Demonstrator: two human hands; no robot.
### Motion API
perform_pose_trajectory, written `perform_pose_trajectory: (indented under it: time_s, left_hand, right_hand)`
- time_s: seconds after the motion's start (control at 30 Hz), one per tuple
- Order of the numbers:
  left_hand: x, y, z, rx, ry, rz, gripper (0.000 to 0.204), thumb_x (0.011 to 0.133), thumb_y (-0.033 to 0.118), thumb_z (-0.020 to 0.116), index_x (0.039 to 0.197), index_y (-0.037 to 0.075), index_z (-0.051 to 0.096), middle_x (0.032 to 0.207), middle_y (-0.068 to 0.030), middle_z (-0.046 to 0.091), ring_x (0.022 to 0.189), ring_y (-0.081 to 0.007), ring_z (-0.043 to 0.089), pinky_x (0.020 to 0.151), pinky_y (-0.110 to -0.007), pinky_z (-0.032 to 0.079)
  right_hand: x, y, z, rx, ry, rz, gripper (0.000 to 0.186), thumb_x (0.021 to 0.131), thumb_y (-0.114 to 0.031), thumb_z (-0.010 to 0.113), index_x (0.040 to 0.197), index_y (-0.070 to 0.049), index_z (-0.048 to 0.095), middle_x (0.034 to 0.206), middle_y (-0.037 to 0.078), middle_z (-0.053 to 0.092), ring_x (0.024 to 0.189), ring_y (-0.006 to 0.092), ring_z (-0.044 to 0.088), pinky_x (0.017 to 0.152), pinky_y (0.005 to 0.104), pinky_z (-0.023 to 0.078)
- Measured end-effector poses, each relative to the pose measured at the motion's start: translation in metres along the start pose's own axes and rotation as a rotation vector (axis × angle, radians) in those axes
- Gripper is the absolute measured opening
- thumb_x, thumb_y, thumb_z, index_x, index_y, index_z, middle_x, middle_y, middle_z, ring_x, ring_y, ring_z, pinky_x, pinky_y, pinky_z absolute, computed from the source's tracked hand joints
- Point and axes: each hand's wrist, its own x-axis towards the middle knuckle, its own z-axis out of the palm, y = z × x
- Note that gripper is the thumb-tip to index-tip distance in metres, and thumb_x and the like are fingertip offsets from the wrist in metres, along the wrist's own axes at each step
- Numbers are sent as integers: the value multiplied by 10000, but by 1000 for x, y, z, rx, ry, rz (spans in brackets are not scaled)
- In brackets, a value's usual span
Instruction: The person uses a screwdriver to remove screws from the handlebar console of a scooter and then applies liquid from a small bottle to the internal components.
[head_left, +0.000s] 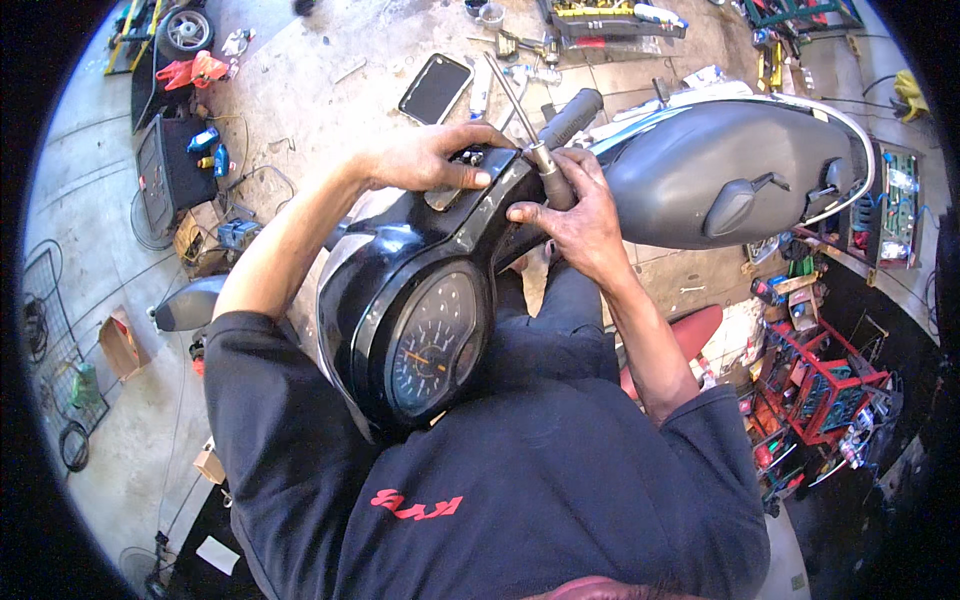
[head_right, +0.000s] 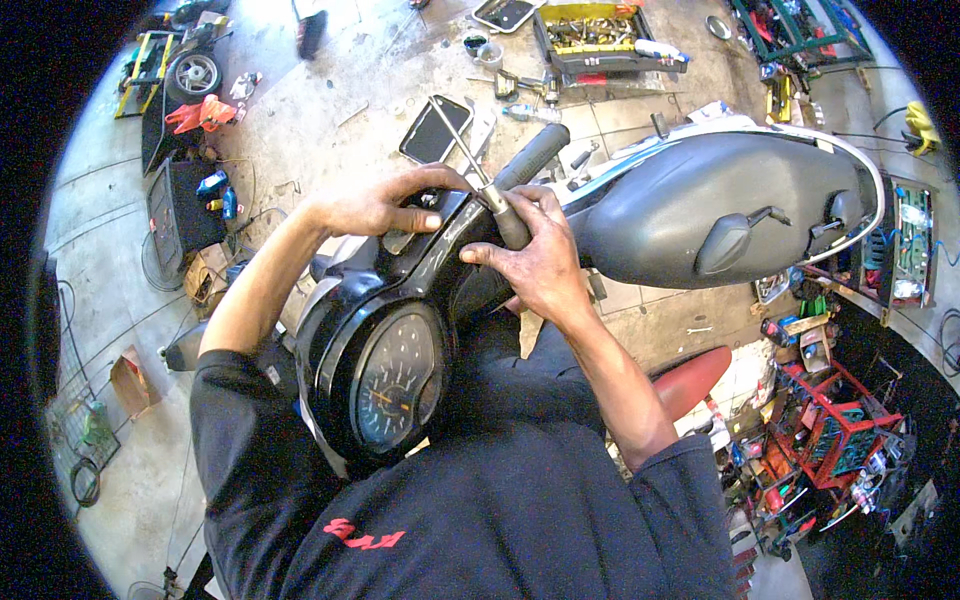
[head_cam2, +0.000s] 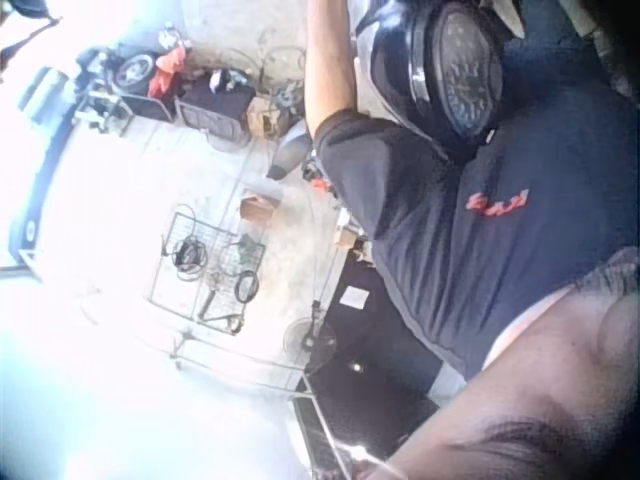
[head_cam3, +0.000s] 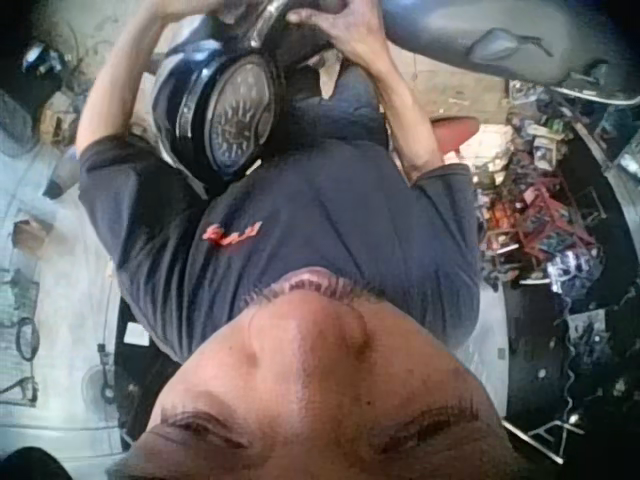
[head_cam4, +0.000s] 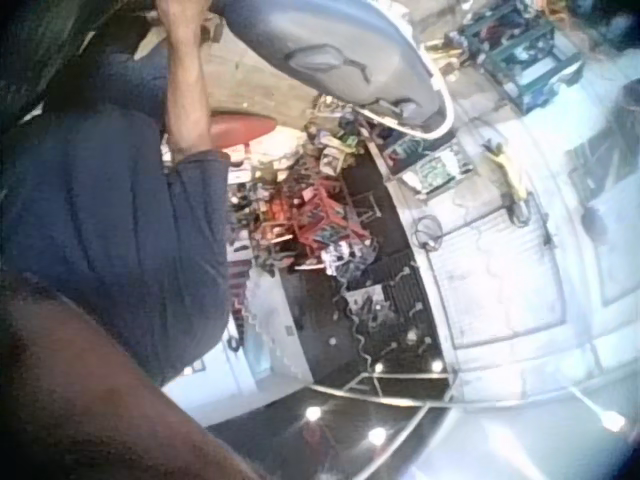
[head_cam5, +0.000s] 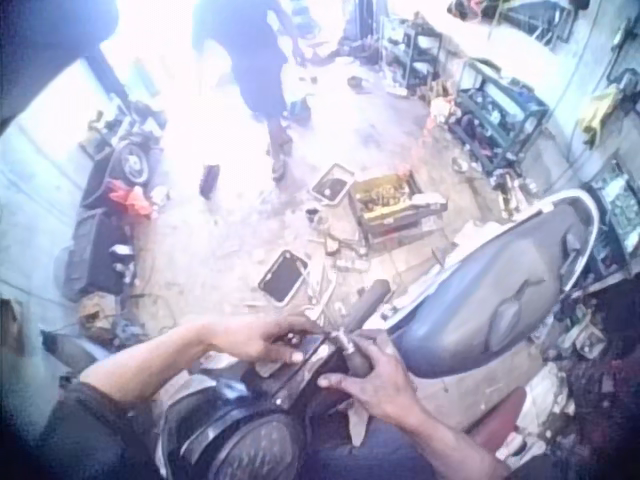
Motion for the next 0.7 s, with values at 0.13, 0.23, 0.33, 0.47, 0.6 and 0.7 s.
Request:
perform_pose_trajectory:
  time_s: [0.13,0.23,0.33,0.47,0.6,0.7]
  left_hand:
    - [-9,3,2,162,5,-88,571,956,341,587,1397,29,402,1367,-209,459,1302,-355,444,1092,-429,349]
    - [-13,4,12,99,87,-76,525,967,319,568,1375,25,414,1365,-204,436,1315,-370,415,1097,-430,338]
    - [-14,11,16,164,162,-66,480,959,300,563,1339,39,428,1283,-208,478,1284,-396,433,1075,-487,341]
    - [-10,11,12,176,84,-142,544,955,236,577,1386,-1,345,1364,-210,417,1331,-376,384,1119,-449,301]
    - [-6,15,8,153,-2,-195,558,952,222,577,1387,-25,329,1365,-210,396,1345,-357,361,1128,-453,281]
    - [1,15,-1,77,-45,-224,525,951,230,589,1350,-17,354,1316,-188,402,1303,-342,372,1125,-430,269]
  right_hand:
    - [5,-3,-1,-70,-39,26,667,590,-311,918,1124,14,686,1135,135,555,1069,290,568,957,379,460]
    - [8,-1,1,71,-57,99,644,590,-282,917,1119,5,689,1087,117,570,1041,268,569,932,364,466]
    - [8,12,7,136,-22,39,540,630,-262,896,1069,-12,703,995,93,599,967,249,591,877,351,477]
    - [11,17,10,200,12,44,443,671,-242,874,1012,-12,710,959,96,615,915,255,606,831,360,486]
    - [11,14,7,175,2,67,416,663,-224,878,969,-3,703,946,105,621,892,266,623,798,366,497]
    - [16,12,3,195,-26,126,414,643,-205,886,947,0,693,960,108,623,880,268,630,781,370,507]
